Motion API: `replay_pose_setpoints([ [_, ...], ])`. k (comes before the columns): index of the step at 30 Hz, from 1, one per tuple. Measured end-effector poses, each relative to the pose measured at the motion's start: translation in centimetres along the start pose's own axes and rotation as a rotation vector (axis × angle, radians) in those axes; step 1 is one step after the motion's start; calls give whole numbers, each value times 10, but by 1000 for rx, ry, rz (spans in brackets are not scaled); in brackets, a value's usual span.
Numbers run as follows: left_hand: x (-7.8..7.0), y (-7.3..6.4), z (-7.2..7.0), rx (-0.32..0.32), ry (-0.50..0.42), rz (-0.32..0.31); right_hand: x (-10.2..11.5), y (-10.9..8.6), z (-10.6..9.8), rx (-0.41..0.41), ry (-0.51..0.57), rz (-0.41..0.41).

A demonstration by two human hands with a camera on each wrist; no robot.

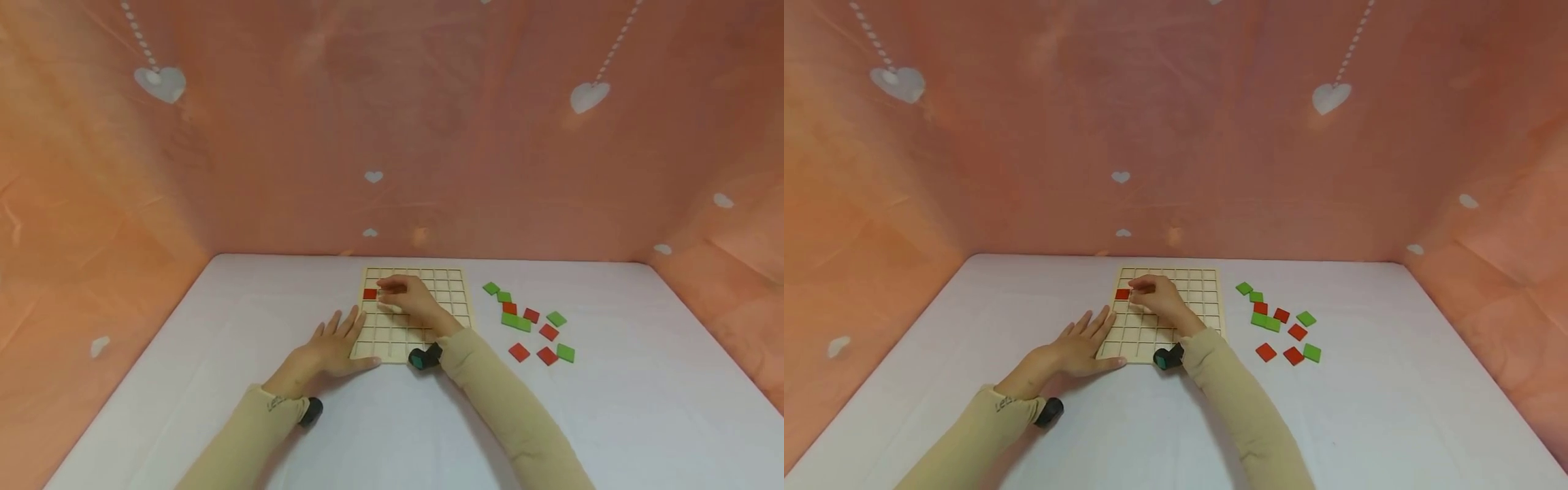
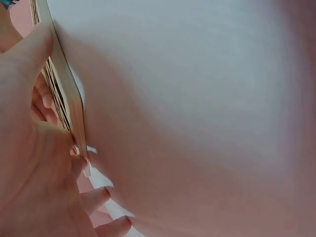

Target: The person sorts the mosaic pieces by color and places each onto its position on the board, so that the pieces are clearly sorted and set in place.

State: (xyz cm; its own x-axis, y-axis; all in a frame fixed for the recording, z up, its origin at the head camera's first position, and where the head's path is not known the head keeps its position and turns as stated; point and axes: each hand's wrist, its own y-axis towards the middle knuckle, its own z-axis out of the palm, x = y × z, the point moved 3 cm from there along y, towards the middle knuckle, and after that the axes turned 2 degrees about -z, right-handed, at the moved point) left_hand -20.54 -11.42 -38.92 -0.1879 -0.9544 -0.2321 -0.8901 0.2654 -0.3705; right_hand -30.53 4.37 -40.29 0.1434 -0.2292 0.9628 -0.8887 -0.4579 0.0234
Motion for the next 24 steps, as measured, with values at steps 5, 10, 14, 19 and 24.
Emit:
replay_pose_setpoints([
  [5, 1, 0, 1, -2, -13, -2, 2, -8, -5, -22, 16, 7],
  [10, 2, 0, 1, -4, -12, 1, 6, -14, -12, -40, -75, -45],
  [14, 3, -1, 1, -8, -11, 0, 6, -19, -17, -60, -94, -45],
  [19, 5, 3, 4, -4, -15, 2, 5, -26, -25, -91, -140, -58],
  [24, 6, 8, 9, -5, 10, 1, 2, -33, -34, -101, -142, -44],
])
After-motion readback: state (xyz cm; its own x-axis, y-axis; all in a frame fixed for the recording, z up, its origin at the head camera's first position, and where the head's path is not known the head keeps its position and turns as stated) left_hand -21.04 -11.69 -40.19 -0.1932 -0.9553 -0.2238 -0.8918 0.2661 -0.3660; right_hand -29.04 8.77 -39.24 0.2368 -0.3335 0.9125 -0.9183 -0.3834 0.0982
